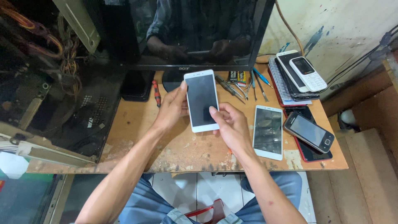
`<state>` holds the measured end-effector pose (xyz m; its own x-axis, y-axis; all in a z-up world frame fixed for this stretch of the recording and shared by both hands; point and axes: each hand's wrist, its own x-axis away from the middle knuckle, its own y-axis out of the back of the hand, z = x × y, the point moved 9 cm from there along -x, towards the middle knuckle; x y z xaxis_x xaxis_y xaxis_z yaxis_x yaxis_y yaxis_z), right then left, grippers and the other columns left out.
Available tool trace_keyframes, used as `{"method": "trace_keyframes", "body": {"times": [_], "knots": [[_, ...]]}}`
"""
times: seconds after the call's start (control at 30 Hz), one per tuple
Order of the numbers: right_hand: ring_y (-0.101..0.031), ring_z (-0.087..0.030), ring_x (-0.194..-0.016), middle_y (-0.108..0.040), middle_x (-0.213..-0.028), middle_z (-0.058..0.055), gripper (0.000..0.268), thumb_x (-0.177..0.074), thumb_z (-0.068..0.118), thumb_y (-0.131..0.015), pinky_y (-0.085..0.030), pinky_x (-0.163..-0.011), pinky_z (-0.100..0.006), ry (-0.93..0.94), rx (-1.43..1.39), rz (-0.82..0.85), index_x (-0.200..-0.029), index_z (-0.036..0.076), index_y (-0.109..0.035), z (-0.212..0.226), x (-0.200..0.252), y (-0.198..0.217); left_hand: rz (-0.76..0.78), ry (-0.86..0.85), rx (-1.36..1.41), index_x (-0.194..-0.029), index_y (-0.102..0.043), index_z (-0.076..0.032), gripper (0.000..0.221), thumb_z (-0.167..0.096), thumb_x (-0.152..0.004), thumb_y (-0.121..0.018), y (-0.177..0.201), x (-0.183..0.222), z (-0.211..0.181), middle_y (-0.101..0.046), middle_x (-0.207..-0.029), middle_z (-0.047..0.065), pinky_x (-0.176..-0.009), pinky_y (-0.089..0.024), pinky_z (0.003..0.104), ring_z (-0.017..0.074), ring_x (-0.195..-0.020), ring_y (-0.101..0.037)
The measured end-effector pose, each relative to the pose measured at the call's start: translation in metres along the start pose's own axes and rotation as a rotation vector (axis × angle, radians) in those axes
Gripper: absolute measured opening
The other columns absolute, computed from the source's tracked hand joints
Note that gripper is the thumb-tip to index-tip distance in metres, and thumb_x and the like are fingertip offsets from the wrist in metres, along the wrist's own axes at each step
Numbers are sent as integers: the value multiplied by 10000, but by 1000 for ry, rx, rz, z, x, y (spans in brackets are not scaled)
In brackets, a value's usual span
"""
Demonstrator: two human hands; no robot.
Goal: The person is using a screwdriver to remove screws from a red feature phone on a workbench.
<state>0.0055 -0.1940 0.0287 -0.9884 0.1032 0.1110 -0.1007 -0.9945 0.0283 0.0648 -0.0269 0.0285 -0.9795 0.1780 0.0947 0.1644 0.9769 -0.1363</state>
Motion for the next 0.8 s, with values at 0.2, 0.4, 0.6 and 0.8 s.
{"method": "trace_keyframes", "body": {"times": [0.2,0.4,0.6,0.8], "knots": [[-730,-231,-574,-786,-879,-139,173,-1008,194,-587,-609,-551,-349,161,259,45,-1082,98,-710,-26,-1,-16,-66,-140,-221,-1577,-217,65,991,-253,-850,-811,-17,37,-8,-508,-1410,291,-1090,-454,524,350,-1260,-531],[-774,-372,-873,-792,-940,-169,188,-1002,202,-617,-632,-681,-490,472,523,233,-1136,91,-689,15,28,-40,-268,-124,-571,-1625,-137,34,1233,-287,-717,-908,24,50,-22,-222,-1628,348,-1275,-178,576,493,-1516,-247],[-783,-298,-827,-797,-927,-139,152,-965,146,-667,-631,-663,-381,442,471,154,-1096,132,-743,-14,12,-21,-362,-155,-979,-1458,-495,-30,1015,-402,-611,-913,79,78,-31,-423,-1293,153,-949,-572,557,474,-1100,-634],[-762,-369,-836,-788,-903,-150,163,-966,190,-650,-630,-638,-478,520,516,104,-1090,159,-751,-21,7,-20,-282,112,-1175,-1501,-456,9,1038,-564,-724,-836,93,96,-27,-621,-1280,334,-1005,-505,597,500,-1213,-615]]}}
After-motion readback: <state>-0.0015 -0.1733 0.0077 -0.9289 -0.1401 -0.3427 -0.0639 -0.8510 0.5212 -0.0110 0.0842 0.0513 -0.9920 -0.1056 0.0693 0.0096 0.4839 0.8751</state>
